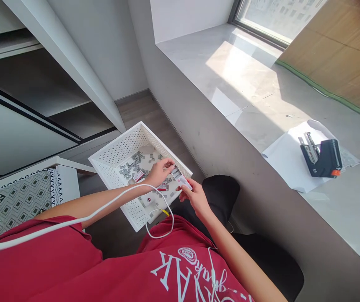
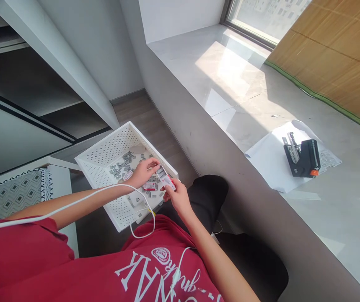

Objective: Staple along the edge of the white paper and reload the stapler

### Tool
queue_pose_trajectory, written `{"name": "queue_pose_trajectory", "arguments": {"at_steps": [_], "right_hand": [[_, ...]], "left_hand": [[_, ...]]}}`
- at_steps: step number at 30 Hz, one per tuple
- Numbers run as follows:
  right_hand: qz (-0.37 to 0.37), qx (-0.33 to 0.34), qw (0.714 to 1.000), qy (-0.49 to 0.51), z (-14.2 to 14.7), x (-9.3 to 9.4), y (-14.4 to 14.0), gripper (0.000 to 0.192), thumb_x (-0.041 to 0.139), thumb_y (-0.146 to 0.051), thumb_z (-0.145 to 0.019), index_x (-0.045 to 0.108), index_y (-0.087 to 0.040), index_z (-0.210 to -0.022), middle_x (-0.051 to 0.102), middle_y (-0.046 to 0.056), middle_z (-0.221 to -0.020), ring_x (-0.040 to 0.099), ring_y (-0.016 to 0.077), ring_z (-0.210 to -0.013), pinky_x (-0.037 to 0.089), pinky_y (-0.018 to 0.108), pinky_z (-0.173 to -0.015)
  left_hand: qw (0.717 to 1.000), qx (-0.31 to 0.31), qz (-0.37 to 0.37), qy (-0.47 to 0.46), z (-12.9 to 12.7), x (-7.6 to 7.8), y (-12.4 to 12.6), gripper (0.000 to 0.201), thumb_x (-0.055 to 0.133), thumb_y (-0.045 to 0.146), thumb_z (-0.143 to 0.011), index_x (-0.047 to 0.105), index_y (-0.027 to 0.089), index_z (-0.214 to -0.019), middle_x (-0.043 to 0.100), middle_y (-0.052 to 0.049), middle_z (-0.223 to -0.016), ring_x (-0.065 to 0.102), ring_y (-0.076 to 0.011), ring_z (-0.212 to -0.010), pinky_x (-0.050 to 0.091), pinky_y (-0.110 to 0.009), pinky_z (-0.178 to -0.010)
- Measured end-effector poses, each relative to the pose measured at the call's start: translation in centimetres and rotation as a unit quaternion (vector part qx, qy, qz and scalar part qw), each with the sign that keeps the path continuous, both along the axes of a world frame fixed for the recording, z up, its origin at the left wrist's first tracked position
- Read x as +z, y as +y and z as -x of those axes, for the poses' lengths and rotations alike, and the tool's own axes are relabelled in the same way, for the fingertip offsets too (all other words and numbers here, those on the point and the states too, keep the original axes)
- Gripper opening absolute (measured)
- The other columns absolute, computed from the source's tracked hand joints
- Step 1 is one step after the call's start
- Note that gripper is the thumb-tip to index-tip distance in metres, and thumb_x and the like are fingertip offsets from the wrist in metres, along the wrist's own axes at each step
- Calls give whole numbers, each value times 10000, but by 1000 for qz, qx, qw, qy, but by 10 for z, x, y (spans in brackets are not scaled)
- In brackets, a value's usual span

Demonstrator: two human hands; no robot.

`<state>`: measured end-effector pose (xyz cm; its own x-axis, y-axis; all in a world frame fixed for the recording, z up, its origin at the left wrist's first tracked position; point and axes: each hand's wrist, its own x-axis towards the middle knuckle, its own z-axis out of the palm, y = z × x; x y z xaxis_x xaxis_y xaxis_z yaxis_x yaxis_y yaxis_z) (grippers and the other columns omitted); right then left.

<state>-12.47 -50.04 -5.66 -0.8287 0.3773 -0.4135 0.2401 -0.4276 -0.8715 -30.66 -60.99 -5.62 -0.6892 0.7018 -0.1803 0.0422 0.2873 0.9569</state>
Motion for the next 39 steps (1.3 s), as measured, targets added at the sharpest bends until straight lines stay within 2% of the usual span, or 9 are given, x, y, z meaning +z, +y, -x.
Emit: {"name": "queue_pose_trajectory", "arguments": {"at_steps": [6,12,14,18,20,23,28,35,39], "right_hand": [[76,36,996,-37,3,11,11,413,853,-481,-777,724,-179,-1028,824,111,-992,735,185,-626,580,275,-522],[-131,25,989,-66,4,14,9,345,669,-507,-923,724,-167,-923,778,83,-807,653,177,-480,482,276,-462],[-278,50,954,-99,4,19,6,306,575,-430,-999,718,-174,-916,760,74,-762,673,190,-525,478,275,-536],[-544,150,802,-197,8,32,-2,226,508,-239,-1052,716,-151,-1056,779,121,-816,742,246,-708,453,287,-673],[-591,201,746,-232,11,37,-9,238,478,-195,-1068,699,-125,-1122,790,153,-861,758,257,-735,446,292,-678],[-609,230,720,-241,15,41,-17,280,457,-192,-1084,670,-97,-1238,796,166,-889,760,257,-724,438,296,-662],[-587,186,754,-228,13,41,-10,272,505,-232,-1069,710,-135,-1219,792,136,-863,740,250,-712,411,291,-654],[-403,41,902,-147,3,17,11,262,596,-367,-985,777,-188,-922,763,68,-753,700,208,-651,459,258,-610],[-274,11,954,-118,2,7,-3,312,630,-455,-943,768,-177,-911,785,73,-788,705,202,-587,508,261,-521]], "left_hand": [[989,22,-12,-144,4,-2,0,401,883,463,-818,646,209,-1017,744,-30,-847,713,-194,-778,617,-337,-737],[981,80,-10,-176,-1,-7,7,197,871,269,-818,718,158,-873,752,-53,-895,693,-164,-861,582,-313,-864],[968,117,-28,-220,-5,-8,12,90,808,213,-864,750,148,-883,762,-69,-952,703,-169,-914,576,-313,-906],[909,142,-115,-374,-16,-9,21,75,698,165,-952,727,133,-890,773,-107,-975,736,-182,-917,577,-328,-945],[878,166,-129,-430,-23,-10,26,160,625,160,-1004,714,130,-875,758,-112,-917,735,-187,-884,581,-328,-927],[833,190,-131,-502,-33,-10,33,344,483,188,-1089,693,133,-822,695,-95,-788,715,-193,-816,598,-352,-919],[808,173,-138,-545,-33,-5,34,356,494,186,-1102,690,135,-810,689,-86,-780,716,-196,-825,608,-376,-987],[841,179,-104,-501,-21,12,19,337,482,172,-1101,767,107,-933,788,-137,-975,745,-210,-986,586,-359,-1029],[854,199,-89,-472,-23,21,9,241,557,102,-998,783,90,-918,792,-150,-1033,742,-206,-1005,580,-351,-1033]]}}
